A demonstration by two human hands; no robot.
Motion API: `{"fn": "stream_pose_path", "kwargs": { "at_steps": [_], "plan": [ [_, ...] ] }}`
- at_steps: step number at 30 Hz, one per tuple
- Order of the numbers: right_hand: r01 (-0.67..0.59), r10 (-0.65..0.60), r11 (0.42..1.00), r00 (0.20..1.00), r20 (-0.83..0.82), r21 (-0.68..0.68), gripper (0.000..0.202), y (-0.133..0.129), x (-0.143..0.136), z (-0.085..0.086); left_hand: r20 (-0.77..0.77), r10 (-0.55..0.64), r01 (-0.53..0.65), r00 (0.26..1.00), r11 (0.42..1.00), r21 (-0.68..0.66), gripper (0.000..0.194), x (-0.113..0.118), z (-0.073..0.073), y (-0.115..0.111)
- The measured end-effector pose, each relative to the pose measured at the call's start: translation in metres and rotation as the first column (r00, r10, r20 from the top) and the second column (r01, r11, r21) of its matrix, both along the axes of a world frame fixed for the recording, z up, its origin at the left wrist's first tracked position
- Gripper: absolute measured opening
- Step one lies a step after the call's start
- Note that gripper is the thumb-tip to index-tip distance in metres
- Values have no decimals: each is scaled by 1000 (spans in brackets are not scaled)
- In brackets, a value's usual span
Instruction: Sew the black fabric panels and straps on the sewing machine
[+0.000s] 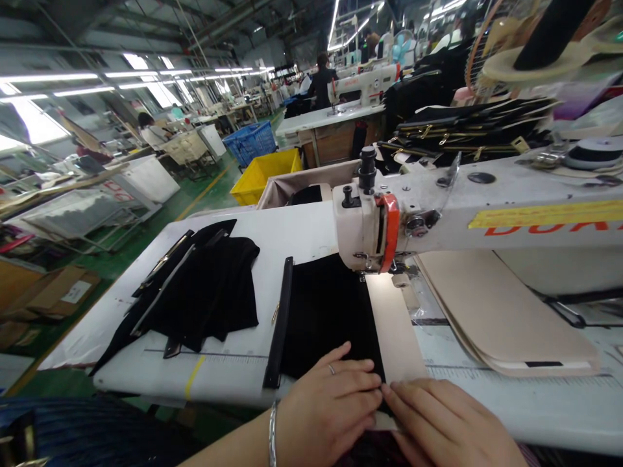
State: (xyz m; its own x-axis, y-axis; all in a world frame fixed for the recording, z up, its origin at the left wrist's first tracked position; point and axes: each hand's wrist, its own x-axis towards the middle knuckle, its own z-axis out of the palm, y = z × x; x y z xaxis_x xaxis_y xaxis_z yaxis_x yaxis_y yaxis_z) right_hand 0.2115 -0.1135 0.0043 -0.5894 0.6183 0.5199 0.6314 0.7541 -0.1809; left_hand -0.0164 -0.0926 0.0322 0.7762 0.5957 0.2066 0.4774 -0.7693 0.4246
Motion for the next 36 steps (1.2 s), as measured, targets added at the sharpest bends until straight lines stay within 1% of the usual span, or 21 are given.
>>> {"fn": "stream_pose_path", "kwargs": {
  "at_steps": [3,6,9,16,22,28,36],
  "plan": [
    [4,-4,1000,1000,-25,-1,27,7,-2,0,58,24,-27,998,999,39,22,-1,-9,1],
    [17,-17,1000,998,-54,5,25,14,-3,2,36,29,-32,999,996,77,19,0,-14,9],
    [30,-30,1000,999,-40,-5,26,19,-3,3,10,28,-29,1000,994,109,22,0,-13,18],
    [79,-75,994,996,52,-78,31,33,-2,-3,-75,17,-9,997,994,108,25,-1,-10,37],
    [104,-96,987,993,71,-121,34,49,-3,1,-135,36,-14,990,987,161,27,0,-12,56],
    [105,-88,981,990,111,-160,35,68,-4,4,-154,27,4,988,980,198,27,-1,-14,79],
    [134,-109,976,982,153,-169,34,92,-7,4,-139,69,-38,988,977,211,26,2,-18,110]
  ]
}}
